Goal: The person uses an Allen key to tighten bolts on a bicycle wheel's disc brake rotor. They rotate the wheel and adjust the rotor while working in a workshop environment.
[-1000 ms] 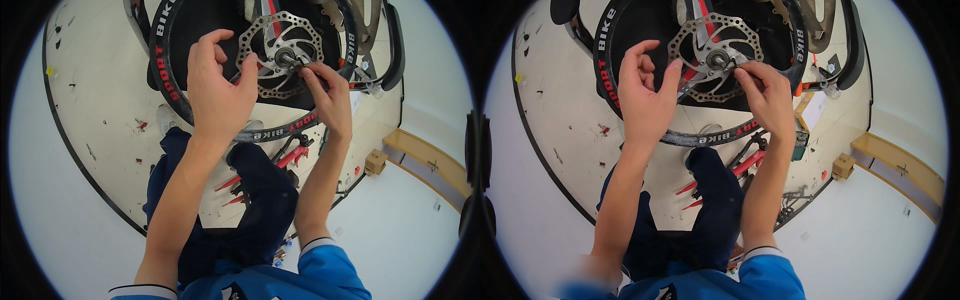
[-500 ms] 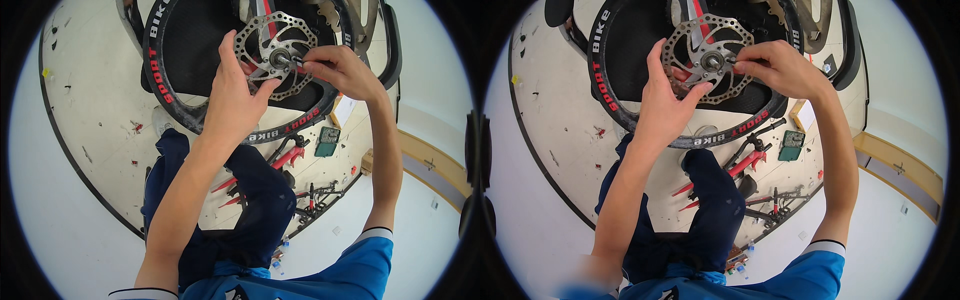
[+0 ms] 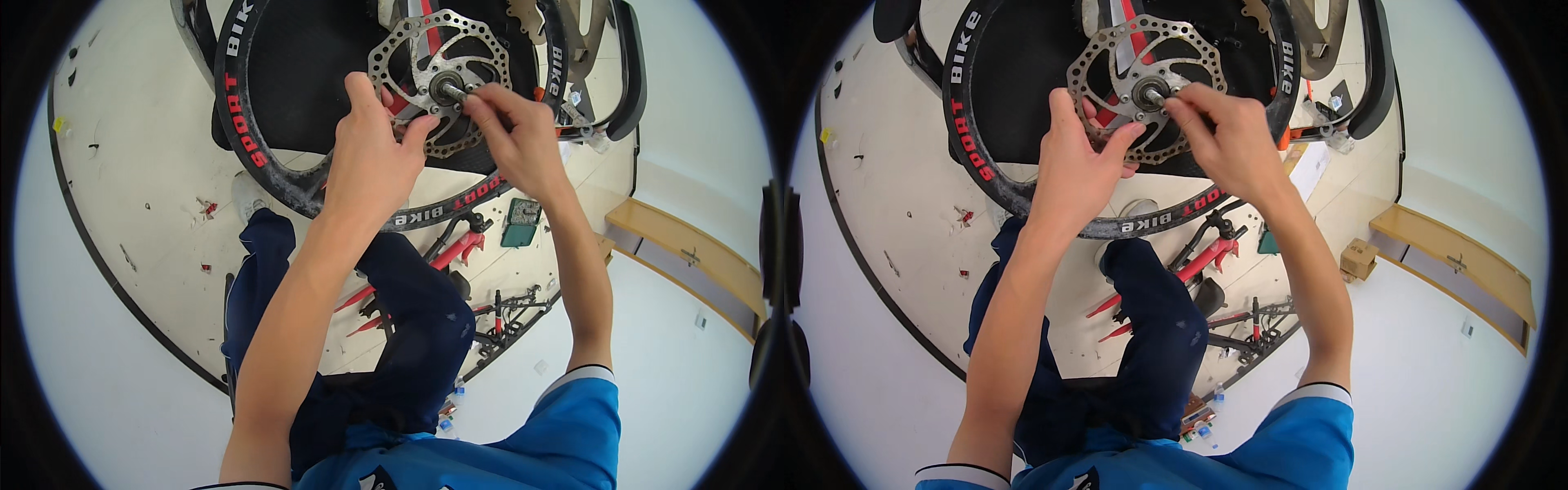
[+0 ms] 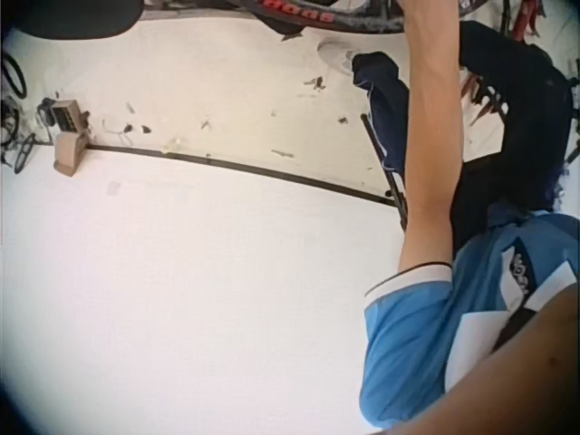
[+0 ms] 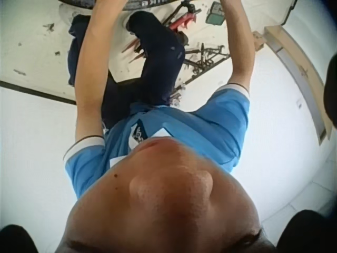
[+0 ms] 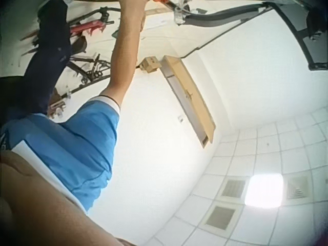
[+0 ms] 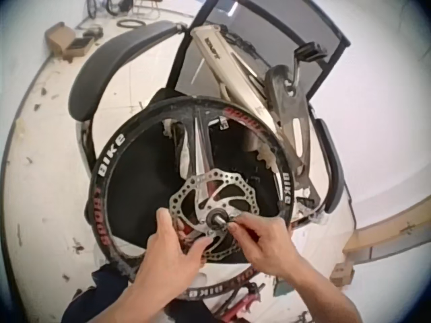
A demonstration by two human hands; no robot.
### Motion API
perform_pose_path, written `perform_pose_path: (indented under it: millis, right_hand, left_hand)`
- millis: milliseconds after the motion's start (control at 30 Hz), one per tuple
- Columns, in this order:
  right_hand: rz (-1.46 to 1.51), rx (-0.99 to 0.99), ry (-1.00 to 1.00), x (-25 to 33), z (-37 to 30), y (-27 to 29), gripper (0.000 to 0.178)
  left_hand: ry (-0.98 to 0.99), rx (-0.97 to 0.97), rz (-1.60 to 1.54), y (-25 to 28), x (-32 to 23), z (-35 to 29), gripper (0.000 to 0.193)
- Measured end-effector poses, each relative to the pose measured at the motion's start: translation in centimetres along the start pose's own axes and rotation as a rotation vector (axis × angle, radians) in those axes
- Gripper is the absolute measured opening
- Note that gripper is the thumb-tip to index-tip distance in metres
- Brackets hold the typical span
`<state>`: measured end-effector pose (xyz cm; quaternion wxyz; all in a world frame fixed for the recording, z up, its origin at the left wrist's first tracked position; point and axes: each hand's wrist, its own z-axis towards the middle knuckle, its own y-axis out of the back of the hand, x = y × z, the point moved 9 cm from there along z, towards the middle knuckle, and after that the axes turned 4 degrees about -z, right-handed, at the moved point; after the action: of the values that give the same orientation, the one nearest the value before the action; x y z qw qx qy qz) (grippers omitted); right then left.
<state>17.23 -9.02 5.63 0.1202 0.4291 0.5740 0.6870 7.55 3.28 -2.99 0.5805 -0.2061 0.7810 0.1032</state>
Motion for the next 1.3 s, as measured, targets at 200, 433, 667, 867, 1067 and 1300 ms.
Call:
perform_pose_path:
  millis: [200, 433, 667, 867, 1067, 1300]
  right_hand:
    - [-0.095, -0.005, 0.054, -0.2, -0.9, 2.3, 0.014]
    - [-0.173, 0.124, 0.192, 0.7, -0.2, 1.3, 0.011]
    - [-0.194, 0.083, 0.259, 1.0, 0.0, 1.2, 0.009]
    - [-0.219, 0.044, 0.34, 1.4, -0.3, 0.9, 0.01]
    - [-0.227, 0.064, 0.295, 0.7, -0.1, 1.2, 0.01]
    - [-0.182, 0.153, 0.249, 0.8, 0.2, 0.9, 0.011]
  left_hand:
    - [-0.045, 0.014, 0.018, -0.3, -0.3, 0.3, 0.045]
    - [-0.035, 0.019, 0.046, -0.2, -0.5, 0.2, 0.046]
    - [-0.02, 0.019, 0.064, 0.0, -1.0, 0.0, 0.046]
    - [0.001, 0.011, 0.043, -0.2, -0.6, 0.0, 0.046]
    - [0.016, 0.018, 0.052, -0.1, -0.7, 0.2, 0.045]
    - [0.028, 0.036, 0.06, -0.1, -0.6, 0.2, 0.044]
